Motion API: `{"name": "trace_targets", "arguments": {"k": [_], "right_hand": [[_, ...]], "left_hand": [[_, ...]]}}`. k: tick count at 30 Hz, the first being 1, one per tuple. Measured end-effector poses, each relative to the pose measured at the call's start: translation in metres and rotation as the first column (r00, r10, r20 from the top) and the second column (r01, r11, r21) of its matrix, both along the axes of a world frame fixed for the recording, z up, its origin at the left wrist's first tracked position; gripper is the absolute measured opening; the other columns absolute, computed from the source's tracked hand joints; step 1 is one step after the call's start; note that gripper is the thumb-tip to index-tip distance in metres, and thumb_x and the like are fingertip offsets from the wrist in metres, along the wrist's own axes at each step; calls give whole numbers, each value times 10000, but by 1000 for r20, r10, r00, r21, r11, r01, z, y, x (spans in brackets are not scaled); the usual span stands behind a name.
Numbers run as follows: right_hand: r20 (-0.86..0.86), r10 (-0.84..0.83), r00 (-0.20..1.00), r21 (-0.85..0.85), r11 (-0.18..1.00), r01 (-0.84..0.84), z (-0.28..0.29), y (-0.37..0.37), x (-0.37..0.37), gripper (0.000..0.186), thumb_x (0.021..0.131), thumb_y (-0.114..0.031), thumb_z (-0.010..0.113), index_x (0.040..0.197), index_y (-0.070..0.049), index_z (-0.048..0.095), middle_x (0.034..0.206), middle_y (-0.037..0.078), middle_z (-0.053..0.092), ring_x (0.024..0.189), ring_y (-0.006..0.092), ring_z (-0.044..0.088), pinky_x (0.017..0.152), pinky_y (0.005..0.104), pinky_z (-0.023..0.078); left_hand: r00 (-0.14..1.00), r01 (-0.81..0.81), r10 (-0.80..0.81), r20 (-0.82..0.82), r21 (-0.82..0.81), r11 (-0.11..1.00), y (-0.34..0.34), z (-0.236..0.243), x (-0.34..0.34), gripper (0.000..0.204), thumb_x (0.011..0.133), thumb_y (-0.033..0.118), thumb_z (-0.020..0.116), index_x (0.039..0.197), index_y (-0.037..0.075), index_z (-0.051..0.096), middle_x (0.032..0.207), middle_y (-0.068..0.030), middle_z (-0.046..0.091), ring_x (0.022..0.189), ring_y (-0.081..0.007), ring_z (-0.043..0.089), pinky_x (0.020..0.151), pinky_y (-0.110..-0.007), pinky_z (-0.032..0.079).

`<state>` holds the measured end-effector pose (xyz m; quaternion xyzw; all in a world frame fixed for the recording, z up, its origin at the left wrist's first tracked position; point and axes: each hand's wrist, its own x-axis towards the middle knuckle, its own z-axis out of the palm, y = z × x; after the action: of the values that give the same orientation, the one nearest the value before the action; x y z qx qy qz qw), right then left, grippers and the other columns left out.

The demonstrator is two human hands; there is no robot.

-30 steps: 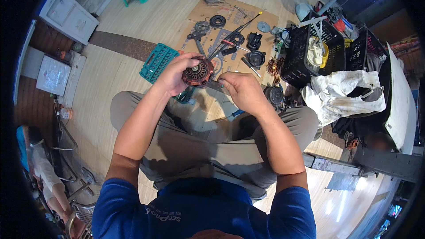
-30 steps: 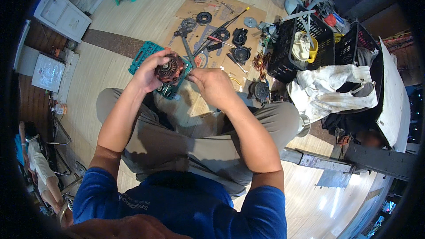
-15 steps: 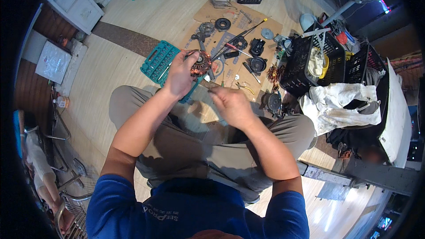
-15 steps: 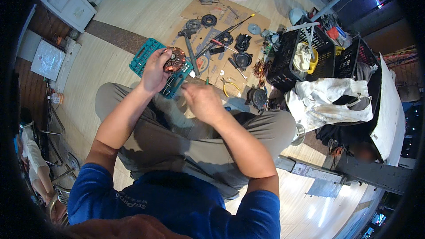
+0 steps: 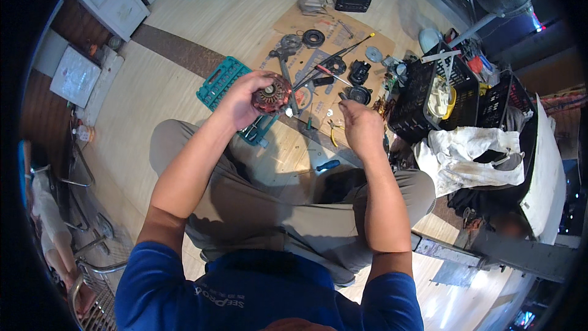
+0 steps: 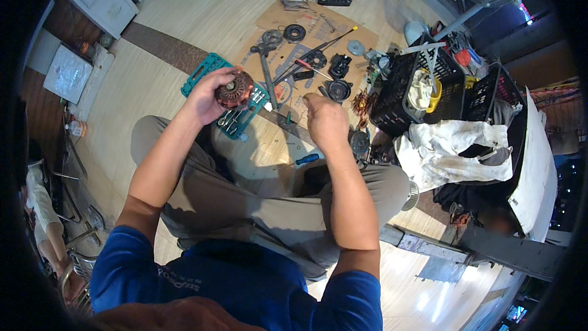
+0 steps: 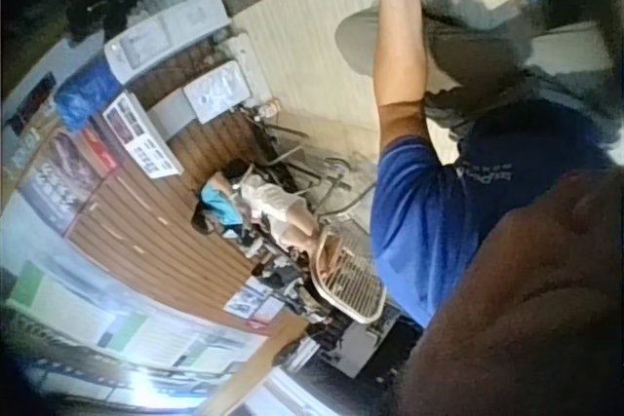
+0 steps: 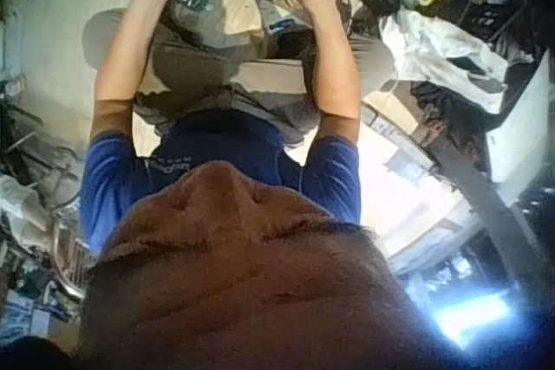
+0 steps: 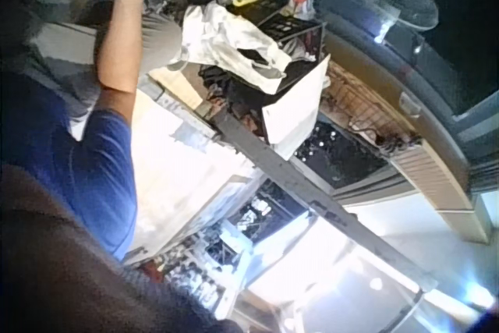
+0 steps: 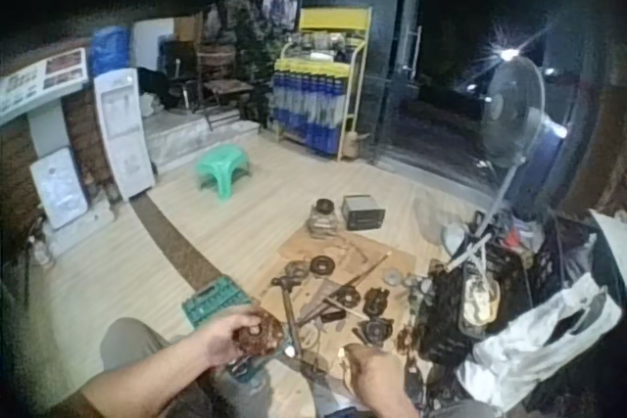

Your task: The person manipulates wires, a circuit board, and a copper coil component while sitting on the floor, using pliers to twist or cut wires.

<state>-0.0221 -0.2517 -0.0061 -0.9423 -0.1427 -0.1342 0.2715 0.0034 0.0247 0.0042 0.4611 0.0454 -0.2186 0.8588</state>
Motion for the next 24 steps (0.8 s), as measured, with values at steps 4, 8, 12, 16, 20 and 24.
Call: {"name": "trace_targets", "arguments": {"k": [4, 8, 12, 16, 20, 24], "right_hand": [[61, -19, 998, -24, 1000, 20, 20, -2, -7, 121, 841, -128, 628, 931, -64, 676, 836, 179, 655, 764, 348, 641, 659, 398, 511], [82, -11, 997, -92, 996, 19, 30, -3, -13, 137, 835, -122, 631, 956, -73, 672, 848, 159, 661, 775, 337, 641, 658, 391, 507], [135, -67, 989, -76, 994, 78, 34, -6, -11, 140, 837, -117, 628, 966, -79, 669, 852, 151, 662, 770, 336, 639, 652, 387, 503], [193, -64, 979, -26, 997, 71, 43, -9, -17, 128, 844, -108, 622, 959, -77, 669, 840, 154, 658, 759, 336, 638, 647, 385, 503], [177, -6, 984, -15, 1000, 9, 52, -2, -36, 124, 837, -80, 626, 947, -34, 659, 835, 164, 658, 759, 342, 642, 654, 381, 511], [166, 208, 964, 68, 973, -222, 50, 22, -59, 119, 832, -72, 630, 939, -27, 654, 827, 158, 661, 744, 327, 651, 657, 368, 524]], "left_hand": [[984, 125, -135, 117, 87, 988, -7, 0, 0, 338, 856, 173, 520, 1118, -41, 503, 1013, -169, 623, 845, -228, 655, 735, -380, 567], [997, 36, -48, 56, 195, 980, -9, 6, 1, 313, 844, 140, 534, 1102, -36, 510, 994, -160, 628, 834, -222, 656, 748, -351, 563], [989, 143, -145, 14, 98, 985, -6, 15, 0, 286, 843, 120, 543, 1085, -30, 517, 967, -152, 635, 824, -220, 660, 735, -334, 563], [993, 99, -110, 50, 191, 977, -10, 11, -4, 267, 865, 126, 533, 1081, -30, 519, 952, -148, 638, 824, -212, 660, 723, -332, 563], [984, -164, 133, 120, 302, 939, -9, -5, 4, 220, 913, 141, 521, 1040, -38, 533, 916, -133, 650, 781, -190, 666, 674, -305, 567], [884, -464, 451, 122, 117, 878, -2, -22, 15, 209, 945, 156, 508, 1010, -39, 540, 903, -130, 659, 742, -182, 672, 645, -291, 575]]}}
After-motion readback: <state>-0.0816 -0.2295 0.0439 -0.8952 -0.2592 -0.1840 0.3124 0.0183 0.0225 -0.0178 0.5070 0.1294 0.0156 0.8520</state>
